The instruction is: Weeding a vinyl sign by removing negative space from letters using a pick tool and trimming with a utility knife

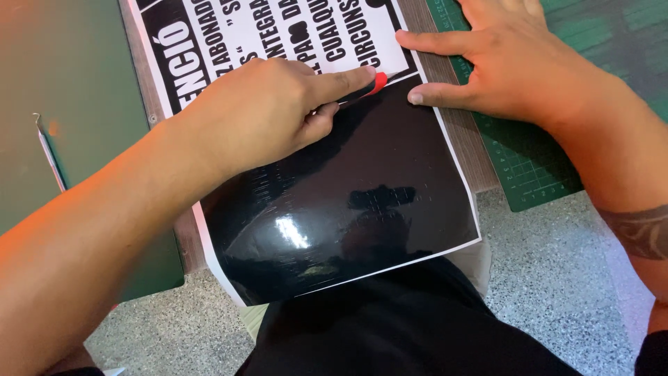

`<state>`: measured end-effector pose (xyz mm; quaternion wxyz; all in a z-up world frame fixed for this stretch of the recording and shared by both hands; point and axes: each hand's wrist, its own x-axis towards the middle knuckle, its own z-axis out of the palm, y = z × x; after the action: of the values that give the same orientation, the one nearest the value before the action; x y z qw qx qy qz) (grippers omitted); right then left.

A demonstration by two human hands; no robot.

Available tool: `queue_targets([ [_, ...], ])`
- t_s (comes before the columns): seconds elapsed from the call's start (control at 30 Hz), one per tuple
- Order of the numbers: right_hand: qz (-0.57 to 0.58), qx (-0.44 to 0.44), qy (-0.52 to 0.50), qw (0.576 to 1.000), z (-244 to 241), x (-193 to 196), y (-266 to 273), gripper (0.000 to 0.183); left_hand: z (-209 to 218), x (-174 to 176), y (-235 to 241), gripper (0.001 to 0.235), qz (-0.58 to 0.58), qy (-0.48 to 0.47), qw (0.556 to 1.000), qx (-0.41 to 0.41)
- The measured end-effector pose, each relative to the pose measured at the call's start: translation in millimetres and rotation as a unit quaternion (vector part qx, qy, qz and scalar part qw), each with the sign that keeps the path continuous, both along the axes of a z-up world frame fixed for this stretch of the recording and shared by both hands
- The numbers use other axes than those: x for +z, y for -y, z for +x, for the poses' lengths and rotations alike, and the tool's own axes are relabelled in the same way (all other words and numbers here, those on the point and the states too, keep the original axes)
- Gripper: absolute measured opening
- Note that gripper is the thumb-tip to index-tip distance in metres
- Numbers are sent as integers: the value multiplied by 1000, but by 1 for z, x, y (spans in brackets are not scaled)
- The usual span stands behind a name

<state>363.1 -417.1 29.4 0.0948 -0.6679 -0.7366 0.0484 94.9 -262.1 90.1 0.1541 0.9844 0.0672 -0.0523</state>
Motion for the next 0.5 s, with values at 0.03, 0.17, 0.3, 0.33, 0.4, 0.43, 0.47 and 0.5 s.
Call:
queue_targets([
  [0.03,-12,-4,-11,1000,-2,1,0,65,-2,1,0,58,-12,-1,1000,2],
  [0.17,-12,-8,-9,1000,-3,2,-1,64,-6,-1,-3,58,14,9,1000,-11],
  [0.3,-14,-13,2,1000,-2,0,-1,66,-11,1,-4,59,14,-2,1000,2],
  [0.33,-15,-16,6,1000,-2,0,-1,66,-13,0,-6,59,10,2,1000,1],
  [0.4,-11,-11,9,1000,-1,-1,0,66,-17,2,-7,58,5,4,1000,-1],
  [0.43,-8,-6,13,1000,-1,-1,-1,66,-19,3,-7,58,0,6,1000,-3],
  [0.47,-8,-5,13,1000,0,-2,0,66,-21,3,-8,58,0,6,1000,-2],
  [0.5,3,1,13,1000,1,-4,0,65,-23,3,-9,58,-4,5,1000,-2],
])
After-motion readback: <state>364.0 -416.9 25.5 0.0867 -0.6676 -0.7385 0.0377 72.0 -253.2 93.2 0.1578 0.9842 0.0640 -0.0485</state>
